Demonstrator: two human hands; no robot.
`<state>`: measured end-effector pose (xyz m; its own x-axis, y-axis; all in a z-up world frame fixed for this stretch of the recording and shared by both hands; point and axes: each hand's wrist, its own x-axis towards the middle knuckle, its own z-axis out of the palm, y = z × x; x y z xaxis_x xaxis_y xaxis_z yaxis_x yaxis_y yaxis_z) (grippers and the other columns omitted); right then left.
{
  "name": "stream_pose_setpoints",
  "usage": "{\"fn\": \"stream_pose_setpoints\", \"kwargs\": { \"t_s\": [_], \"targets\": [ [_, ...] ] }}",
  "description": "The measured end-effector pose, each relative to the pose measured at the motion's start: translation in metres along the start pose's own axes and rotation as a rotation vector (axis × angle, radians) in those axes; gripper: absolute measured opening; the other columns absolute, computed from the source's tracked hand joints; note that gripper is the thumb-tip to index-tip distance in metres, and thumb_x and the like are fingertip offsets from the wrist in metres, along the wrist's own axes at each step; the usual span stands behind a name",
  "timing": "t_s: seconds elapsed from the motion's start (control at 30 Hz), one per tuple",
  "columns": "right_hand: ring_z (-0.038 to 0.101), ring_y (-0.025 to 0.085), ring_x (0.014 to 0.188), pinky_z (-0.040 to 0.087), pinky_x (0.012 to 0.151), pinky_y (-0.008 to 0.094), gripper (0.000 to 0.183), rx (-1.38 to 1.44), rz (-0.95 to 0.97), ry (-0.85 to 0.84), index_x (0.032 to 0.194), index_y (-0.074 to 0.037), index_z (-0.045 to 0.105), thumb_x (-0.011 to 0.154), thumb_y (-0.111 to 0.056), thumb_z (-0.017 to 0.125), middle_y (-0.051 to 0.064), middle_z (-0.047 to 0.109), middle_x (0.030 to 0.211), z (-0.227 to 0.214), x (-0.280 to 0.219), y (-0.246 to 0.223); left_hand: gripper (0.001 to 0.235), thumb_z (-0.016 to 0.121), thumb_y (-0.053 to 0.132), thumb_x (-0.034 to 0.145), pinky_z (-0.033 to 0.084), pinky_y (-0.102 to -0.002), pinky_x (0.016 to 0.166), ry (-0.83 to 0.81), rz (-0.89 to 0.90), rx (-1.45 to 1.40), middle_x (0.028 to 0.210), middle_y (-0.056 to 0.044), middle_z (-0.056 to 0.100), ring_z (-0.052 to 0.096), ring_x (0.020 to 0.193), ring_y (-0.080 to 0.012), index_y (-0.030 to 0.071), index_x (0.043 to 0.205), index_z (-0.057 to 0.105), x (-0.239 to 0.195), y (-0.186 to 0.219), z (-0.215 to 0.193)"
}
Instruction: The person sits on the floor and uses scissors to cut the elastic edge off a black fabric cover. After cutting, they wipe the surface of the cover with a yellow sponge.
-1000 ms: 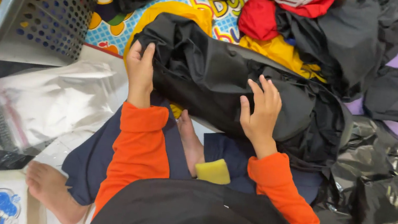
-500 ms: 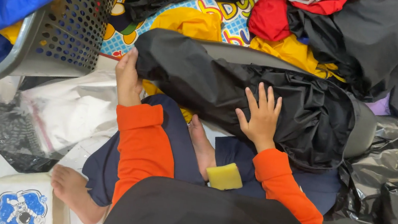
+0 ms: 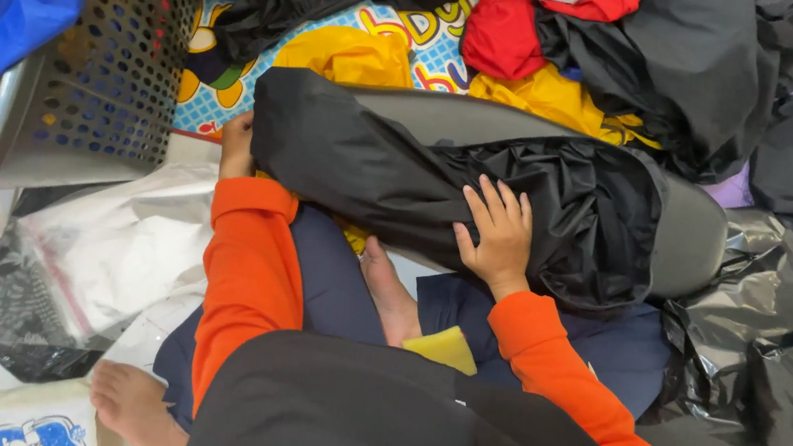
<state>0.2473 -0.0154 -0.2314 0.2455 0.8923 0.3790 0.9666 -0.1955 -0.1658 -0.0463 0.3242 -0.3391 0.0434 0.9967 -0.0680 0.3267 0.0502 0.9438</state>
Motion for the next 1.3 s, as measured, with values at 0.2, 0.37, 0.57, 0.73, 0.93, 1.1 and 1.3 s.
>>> {"fn": "stream_pose_setpoints", "kwargs": {
  "t_s": [0.2,0.37,0.57,0.73,0.93,1.1,1.3],
  "targets": [
    [0.054,0.033,0.135,0.035,0.113,0.057,0.054,-0.056,0.006,0.017,0.141,-0.022,0.063,0.098,-0.053,0.047,0.007,0.058,0.148,0.001,0.004,-0.002,0.014,0.065,0.019,0.103,0.044,-0.038,0.075,-0.033,-0.120,-0.025,0.091,-0.008,0.073,0.062,0.084,-0.0255,0.018,0.110,0.077,0.023,0.024,0.002],
    [0.053,0.034,0.135,0.035,0.113,0.057,0.056,-0.080,0.005,-0.004,0.142,-0.022,0.062,0.097,-0.053,0.048,0.008,0.058,0.149,0.002,0.003,0.000,0.016,0.062,0.022,0.103,0.037,-0.035,0.063,-0.054,-0.270,-0.063,0.085,-0.006,0.071,0.057,0.070,-0.0231,0.023,0.110,0.075,0.022,0.016,0.015],
    [0.053,0.034,0.136,0.033,0.113,0.057,0.056,-0.073,0.008,-0.013,0.142,-0.022,0.062,0.097,-0.052,0.049,0.008,0.057,0.149,0.003,0.003,-0.002,0.018,0.058,0.025,0.103,0.028,-0.031,0.049,-0.037,-0.429,-0.076,0.079,-0.004,0.069,0.051,0.054,-0.0202,0.029,0.110,0.073,0.018,-0.003,-0.002],
    [0.052,0.034,0.137,0.033,0.114,0.057,0.057,-0.076,0.017,0.014,0.143,-0.022,0.061,0.097,-0.054,0.048,0.008,0.057,0.149,0.006,0.003,0.001,0.020,0.054,0.028,0.103,0.021,-0.028,0.037,-0.050,-0.546,-0.091,0.074,-0.002,0.068,0.045,0.040,-0.0179,0.034,0.111,0.072,0.003,-0.018,-0.003],
    [0.052,0.034,0.136,0.032,0.114,0.058,0.056,-0.045,0.020,0.059,0.142,-0.021,0.062,0.096,-0.053,0.052,0.009,0.057,0.148,0.010,0.004,-0.001,0.008,0.072,-0.003,0.091,0.055,-0.037,0.077,0.378,0.318,0.008,0.089,-0.021,0.073,0.070,0.085,-0.0309,0.000,0.098,0.075,-0.042,0.043,-0.007],
    [0.053,0.034,0.135,0.033,0.114,0.058,0.055,0.007,0.029,0.100,0.140,-0.020,0.063,0.096,-0.051,0.054,0.010,0.057,0.148,0.015,0.001,-0.002,0.015,0.071,0.031,0.097,0.036,-0.039,0.097,0.151,0.816,0.261,0.096,-0.003,0.066,0.058,0.093,-0.0258,0.016,0.101,0.073,-0.145,0.164,0.052],
    [0.056,0.038,0.134,0.043,0.112,0.052,0.031,0.355,0.092,0.195,0.114,-0.005,0.071,0.100,-0.031,0.060,0.015,0.063,0.139,-0.011,0.002,-0.007,0.027,0.074,0.006,0.088,0.051,-0.037,0.094,-0.641,1.171,0.769,0.123,-0.007,0.070,0.064,0.117,-0.0260,0.013,0.115,0.074,-0.197,0.190,0.153]
  ]
}}
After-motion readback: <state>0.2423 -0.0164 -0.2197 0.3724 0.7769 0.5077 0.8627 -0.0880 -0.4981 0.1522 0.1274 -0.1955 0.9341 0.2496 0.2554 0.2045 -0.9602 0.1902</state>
